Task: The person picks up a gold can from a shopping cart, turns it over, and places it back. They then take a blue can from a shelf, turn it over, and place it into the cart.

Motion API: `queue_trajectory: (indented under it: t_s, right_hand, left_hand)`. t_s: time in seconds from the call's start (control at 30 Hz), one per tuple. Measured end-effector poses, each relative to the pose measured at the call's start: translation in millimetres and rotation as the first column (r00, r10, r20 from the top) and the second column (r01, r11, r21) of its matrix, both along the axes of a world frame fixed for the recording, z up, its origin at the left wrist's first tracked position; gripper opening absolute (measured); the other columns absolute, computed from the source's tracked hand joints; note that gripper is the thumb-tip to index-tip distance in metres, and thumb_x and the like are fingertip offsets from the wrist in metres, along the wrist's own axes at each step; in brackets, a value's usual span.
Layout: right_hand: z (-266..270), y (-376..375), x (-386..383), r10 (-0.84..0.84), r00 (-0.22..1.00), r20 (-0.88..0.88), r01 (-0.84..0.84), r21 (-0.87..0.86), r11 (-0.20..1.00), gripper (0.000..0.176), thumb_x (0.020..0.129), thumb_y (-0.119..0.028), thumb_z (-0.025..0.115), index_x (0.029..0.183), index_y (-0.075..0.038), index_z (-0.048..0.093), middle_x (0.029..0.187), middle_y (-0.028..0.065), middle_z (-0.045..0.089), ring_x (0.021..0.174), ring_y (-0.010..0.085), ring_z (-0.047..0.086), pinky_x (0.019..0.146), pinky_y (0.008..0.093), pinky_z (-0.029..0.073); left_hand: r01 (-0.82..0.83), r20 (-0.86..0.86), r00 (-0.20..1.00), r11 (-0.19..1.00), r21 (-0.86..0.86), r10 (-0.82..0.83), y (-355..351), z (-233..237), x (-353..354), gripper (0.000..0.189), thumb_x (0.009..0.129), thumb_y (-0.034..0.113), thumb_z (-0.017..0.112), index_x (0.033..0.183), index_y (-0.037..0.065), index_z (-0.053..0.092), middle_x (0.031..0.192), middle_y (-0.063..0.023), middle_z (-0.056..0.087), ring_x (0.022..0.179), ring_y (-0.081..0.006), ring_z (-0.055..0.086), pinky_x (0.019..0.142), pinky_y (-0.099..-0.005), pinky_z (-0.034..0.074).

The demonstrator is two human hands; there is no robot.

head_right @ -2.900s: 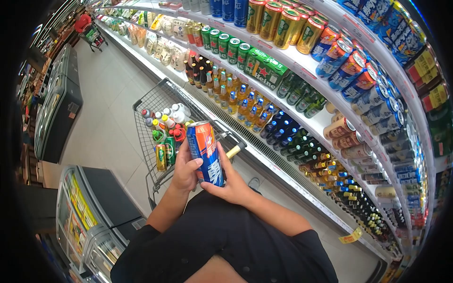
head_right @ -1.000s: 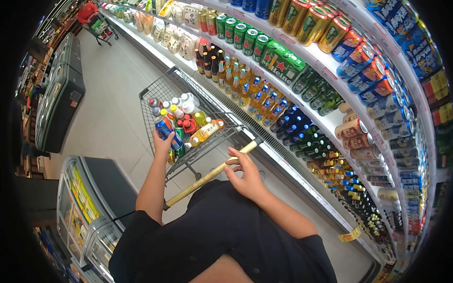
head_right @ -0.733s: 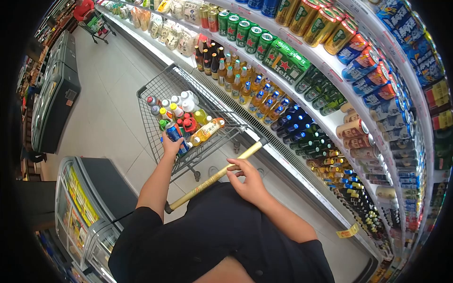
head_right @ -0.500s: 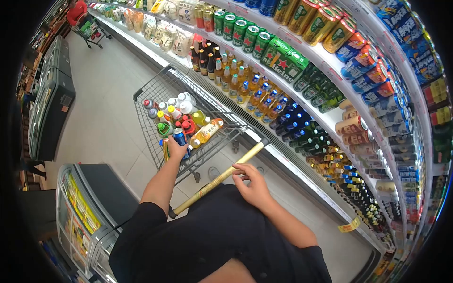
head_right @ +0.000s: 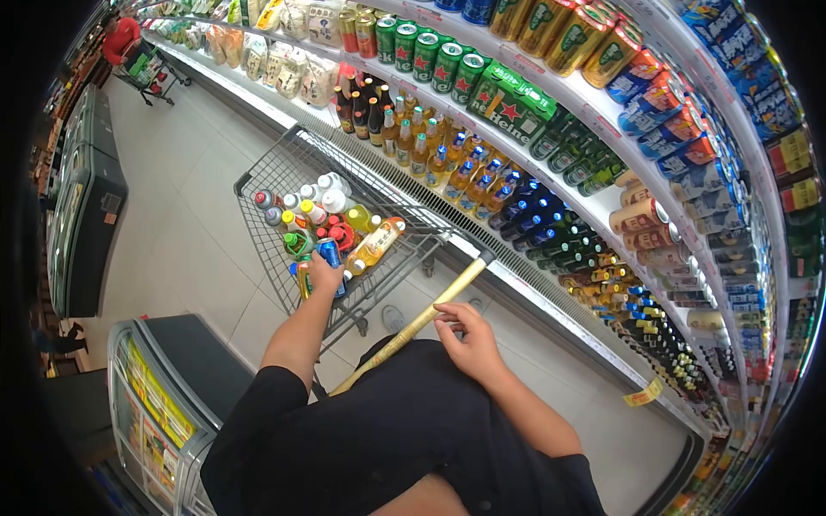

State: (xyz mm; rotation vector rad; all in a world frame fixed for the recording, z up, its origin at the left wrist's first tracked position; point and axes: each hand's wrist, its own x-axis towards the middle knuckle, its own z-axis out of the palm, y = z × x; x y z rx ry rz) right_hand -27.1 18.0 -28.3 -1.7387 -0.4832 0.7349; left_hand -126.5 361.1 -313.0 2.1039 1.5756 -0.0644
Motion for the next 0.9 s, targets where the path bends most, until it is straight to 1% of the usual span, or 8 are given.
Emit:
queue_trajectory:
  t_s: [0.1, 0.27, 0.37, 0.5, 0.53, 0.77, 0.87, 0.9]
  right_hand:
    - [1, 5, -1, 0.021, 1.0, 0.009, -0.021, -0.023, 1.0, 0.027, 0.096, -0.004, 0.066, 0.123, 0.0, 0.068, 0.118, 0.0108, 0.065, 0.105, 0.0181, 0.069, 0.085, 0.0286, 0.055]
    - [-1, 12, -5, 0.016, 1.0, 0.007, -0.016, -0.021, 1.0, 0.027, 0.097, -0.004, 0.066, 0.123, -0.001, 0.068, 0.116, 0.0106, 0.066, 0.104, 0.018, 0.069, 0.085, 0.0286, 0.055]
    - [-3, 15, -8, 0.014, 1.0, 0.023, -0.014, -0.014, 1.0, 0.027, 0.097, -0.005, 0.066, 0.124, -0.001, 0.068, 0.117, 0.0108, 0.066, 0.104, 0.0181, 0.07, 0.085, 0.0289, 0.055]
    - [1, 14, -7, 0.074, 0.995, 0.068, -0.068, -0.078, 0.995, 0.028, 0.1, -0.006, 0.063, 0.127, 0.002, 0.065, 0.116, 0.009, 0.065, 0.103, 0.014, 0.067, 0.086, 0.0272, 0.055]
    - [0, 15, -8, 0.059, 0.995, 0.08, -0.053, -0.084, 0.995, 0.028, 0.1, -0.012, 0.064, 0.126, -0.003, 0.068, 0.118, 0.0135, 0.069, 0.106, 0.0218, 0.071, 0.086, 0.0311, 0.057]
    - [-3, 14, -11, 0.063, 0.99, 0.129, -0.055, -0.066, 0.996, 0.029, 0.099, -0.011, 0.064, 0.126, -0.001, 0.068, 0.117, 0.0145, 0.069, 0.105, 0.0216, 0.072, 0.083, 0.0316, 0.058]
    - [-6, 14, -12, 0.053, 0.99, 0.132, -0.046, -0.053, 0.998, 0.029, 0.099, -0.011, 0.064, 0.126, -0.001, 0.068, 0.116, 0.0144, 0.069, 0.103, 0.0208, 0.072, 0.083, 0.0313, 0.059]
    - [-5, 15, -12, 0.052, 0.99, 0.134, -0.046, -0.052, 0.998, 0.029, 0.099, -0.011, 0.064, 0.126, -0.001, 0.068, 0.116, 0.0144, 0.069, 0.103, 0.0208, 0.072, 0.083, 0.0313, 0.059]
  left_hand:
    - [0.135, -0.089, 0.987, 0.991, -0.015, -0.135, -8, 3, -1, 0.101, 0.075, 0.026, 0.089, 0.154, 0.004, 0.03, 0.143, -0.0235, 0.047, 0.132, -0.0415, 0.048, 0.106, -0.0488, 0.049]
    - [0.108, -0.073, 0.991, 0.993, -0.043, -0.11, -12, 4, 1, 0.089, 0.075, 0.023, 0.087, 0.147, 0.004, 0.036, 0.138, -0.0233, 0.048, 0.13, -0.042, 0.049, 0.106, -0.049, 0.049]
    - [0.124, -0.031, 0.992, 0.992, -0.002, -0.124, -11, -3, 0, 0.078, 0.073, 0.02, 0.085, 0.135, 0.002, 0.042, 0.135, -0.0259, 0.049, 0.127, -0.0451, 0.05, 0.106, -0.0503, 0.048]
    - [0.139, -0.013, 0.99, 0.989, -0.044, -0.14, -3, -21, -4, 0.091, 0.071, 0.02, 0.085, 0.146, -0.001, 0.036, 0.142, -0.0276, 0.045, 0.13, -0.0486, 0.047, 0.111, -0.0509, 0.043]
    - [0.13, -0.023, 0.991, 0.989, -0.065, -0.132, -3, -16, -3, 0.092, 0.072, 0.02, 0.084, 0.147, -0.001, 0.036, 0.144, -0.0284, 0.044, 0.13, -0.0487, 0.047, 0.112, -0.0506, 0.042]
    - [0.12, 0.031, 0.992, 0.992, -0.034, -0.119, -8, -10, -11, 0.097, 0.072, 0.023, 0.086, 0.15, -0.001, 0.033, 0.144, -0.031, 0.042, 0.133, -0.0485, 0.043, 0.116, -0.0508, 0.037]
    - [0.175, 0.128, 0.976, 0.984, 0.015, -0.176, -18, 14, -16, 0.1, 0.074, 0.024, 0.086, 0.152, -0.002, 0.03, 0.145, -0.0335, 0.038, 0.136, -0.0493, 0.038, 0.118, -0.0521, 0.033]
    - [0.256, 0.137, 0.956, 0.965, 0.053, -0.261, -21, 25, -14, 0.097, 0.074, 0.024, 0.086, 0.151, -0.003, 0.033, 0.146, -0.034, 0.037, 0.136, -0.0497, 0.037, 0.118, -0.053, 0.032]
